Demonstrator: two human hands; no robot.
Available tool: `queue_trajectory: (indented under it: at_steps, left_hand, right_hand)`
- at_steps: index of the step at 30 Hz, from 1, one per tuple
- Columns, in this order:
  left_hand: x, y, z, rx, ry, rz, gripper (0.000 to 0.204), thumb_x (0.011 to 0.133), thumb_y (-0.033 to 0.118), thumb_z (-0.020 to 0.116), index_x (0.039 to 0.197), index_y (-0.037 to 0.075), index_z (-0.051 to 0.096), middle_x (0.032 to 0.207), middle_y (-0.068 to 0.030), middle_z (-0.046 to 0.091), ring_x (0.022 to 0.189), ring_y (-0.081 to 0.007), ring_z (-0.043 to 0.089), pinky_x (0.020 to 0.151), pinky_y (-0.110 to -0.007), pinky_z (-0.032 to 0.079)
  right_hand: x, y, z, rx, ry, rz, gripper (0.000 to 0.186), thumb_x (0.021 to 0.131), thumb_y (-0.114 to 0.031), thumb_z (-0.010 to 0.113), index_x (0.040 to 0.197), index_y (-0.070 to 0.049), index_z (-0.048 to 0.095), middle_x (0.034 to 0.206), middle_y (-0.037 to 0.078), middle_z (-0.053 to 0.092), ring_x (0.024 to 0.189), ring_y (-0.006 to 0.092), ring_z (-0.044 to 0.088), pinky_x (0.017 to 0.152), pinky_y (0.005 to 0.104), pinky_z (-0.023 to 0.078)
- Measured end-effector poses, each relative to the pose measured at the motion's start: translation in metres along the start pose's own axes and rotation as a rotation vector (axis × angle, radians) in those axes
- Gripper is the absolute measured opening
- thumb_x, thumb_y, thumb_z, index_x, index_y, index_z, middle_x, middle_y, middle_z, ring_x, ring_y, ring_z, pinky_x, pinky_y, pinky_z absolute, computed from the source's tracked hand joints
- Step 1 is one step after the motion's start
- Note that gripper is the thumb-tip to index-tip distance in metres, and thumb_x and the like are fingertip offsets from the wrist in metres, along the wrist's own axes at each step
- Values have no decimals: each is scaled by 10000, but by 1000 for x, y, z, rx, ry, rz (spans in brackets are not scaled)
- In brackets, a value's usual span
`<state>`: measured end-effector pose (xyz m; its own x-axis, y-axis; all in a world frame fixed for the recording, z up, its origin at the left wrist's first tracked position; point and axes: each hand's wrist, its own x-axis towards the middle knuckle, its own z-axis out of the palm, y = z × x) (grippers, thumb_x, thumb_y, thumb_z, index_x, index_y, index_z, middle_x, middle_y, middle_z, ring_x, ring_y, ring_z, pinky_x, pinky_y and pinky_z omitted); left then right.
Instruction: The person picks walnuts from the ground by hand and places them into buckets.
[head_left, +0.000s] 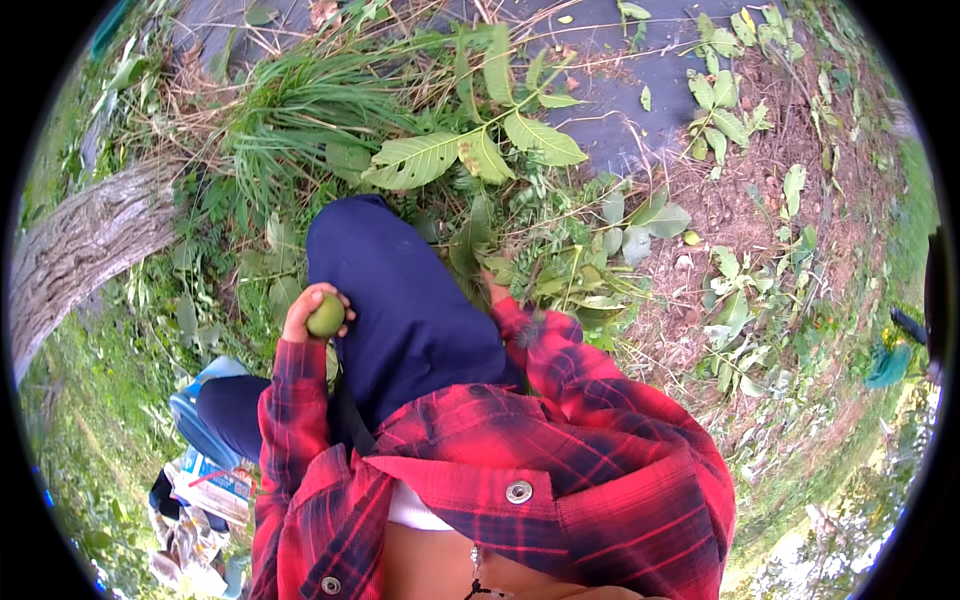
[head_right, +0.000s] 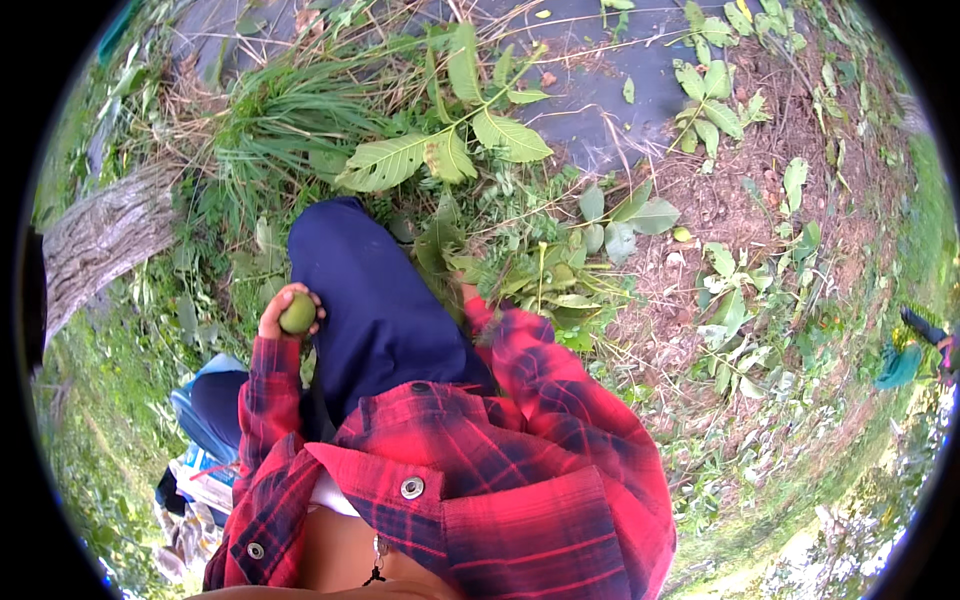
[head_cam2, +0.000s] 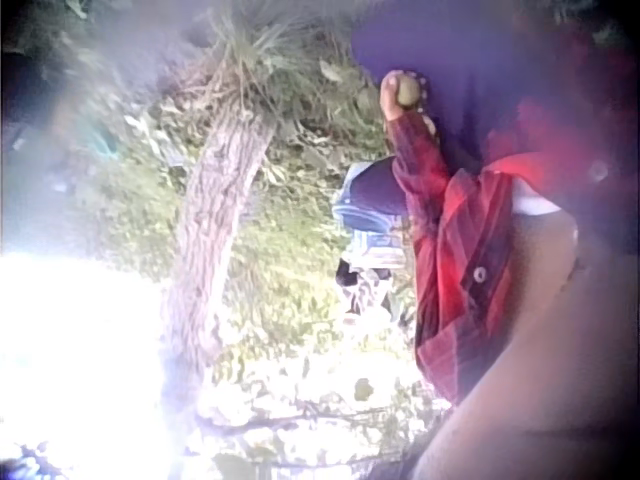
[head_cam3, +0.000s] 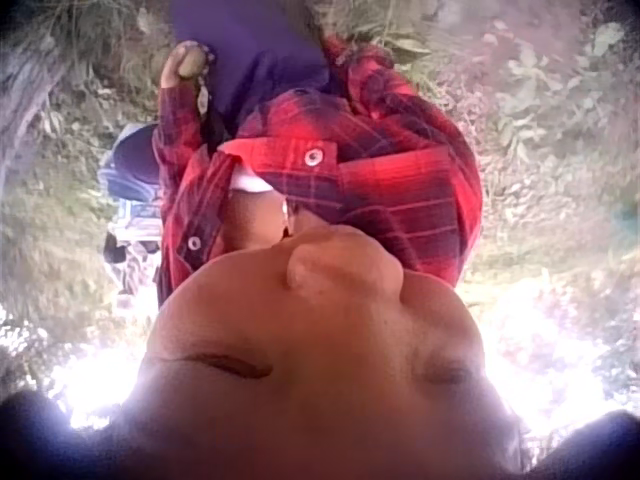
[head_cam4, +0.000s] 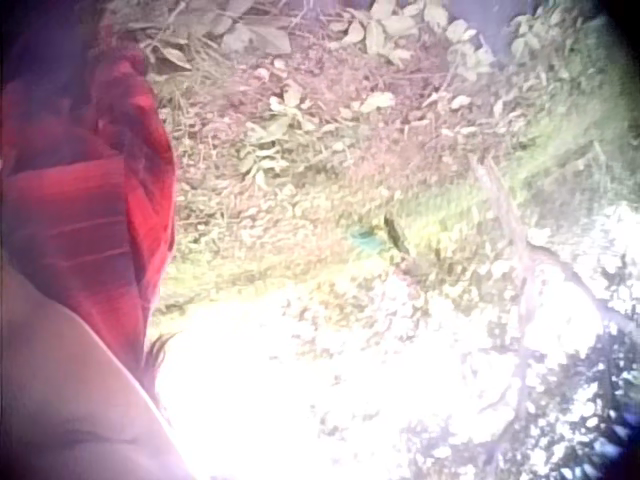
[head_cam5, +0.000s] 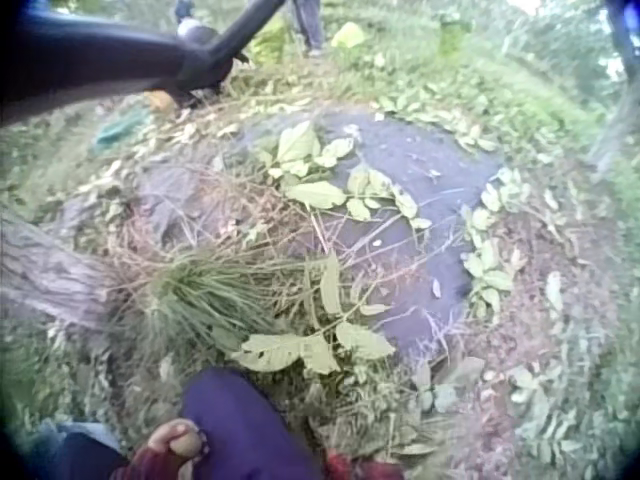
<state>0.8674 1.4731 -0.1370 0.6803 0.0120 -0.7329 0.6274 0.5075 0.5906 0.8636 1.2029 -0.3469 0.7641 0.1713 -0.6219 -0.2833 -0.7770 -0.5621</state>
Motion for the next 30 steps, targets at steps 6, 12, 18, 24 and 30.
queue_trajectory:
  at_steps: [6, 12, 18, 24, 30]
  left_hand:
    - [1, -7, -4, 19, 13, -13, 264, 727, 232, 471, 871, 11, 449, 778, -153, 515, 661, -259, 537, 467, -310, 450]
    - [-3, -15, 0, -43, 11, -74, 274, 721, 241, 487, 876, 18, 451, 775, -152, 515, 659, -252, 537, 456, -310, 440]
    - [-7, 10, -12, 59, -16, -31, 275, 716, 250, 496, 881, 33, 454, 776, -142, 516, 664, -244, 533, 463, -304, 438]
    - [-18, 38, -41, 116, 70, 9, 279, 714, 272, 494, 889, 58, 458, 791, -127, 514, 697, -244, 527, 496, -308, 447]
    - [-23, 34, -35, 59, 191, -49, 274, 723, 286, 479, 873, 57, 470, 734, -128, 528, 651, -248, 546, 452, -283, 441]
  right_hand:
    - [-1, -32, -33, -349, -120, -43, 366, 730, -190, 459, 1091, -212, 401, 930, 141, 504, 857, 299, 501, 734, 416, 398]
    - [3, -38, -58, -398, -113, -17, 337, 743, -179, 437, 1079, -185, 413, 936, 146, 508, 818, 310, 521, 711, 419, 415]
    - [7, 44, -165, -482, 69, 360, 354, 729, -131, 449, 1081, -156, 420, 946, 146, 514, 818, 320, 527, 704, 420, 428]
    - [-148, 303, -313, -343, 385, 1101, 318, 742, -286, 471, 1018, -127, 483, 964, 123, 519, 870, 257, 509, 736, 379, 411]
    - [-173, 297, -271, -481, 111, 1167, 449, 679, -274, 574, 1067, -90, 443, 1014, 135, 490, 915, 246, 489, 780, 362, 394]
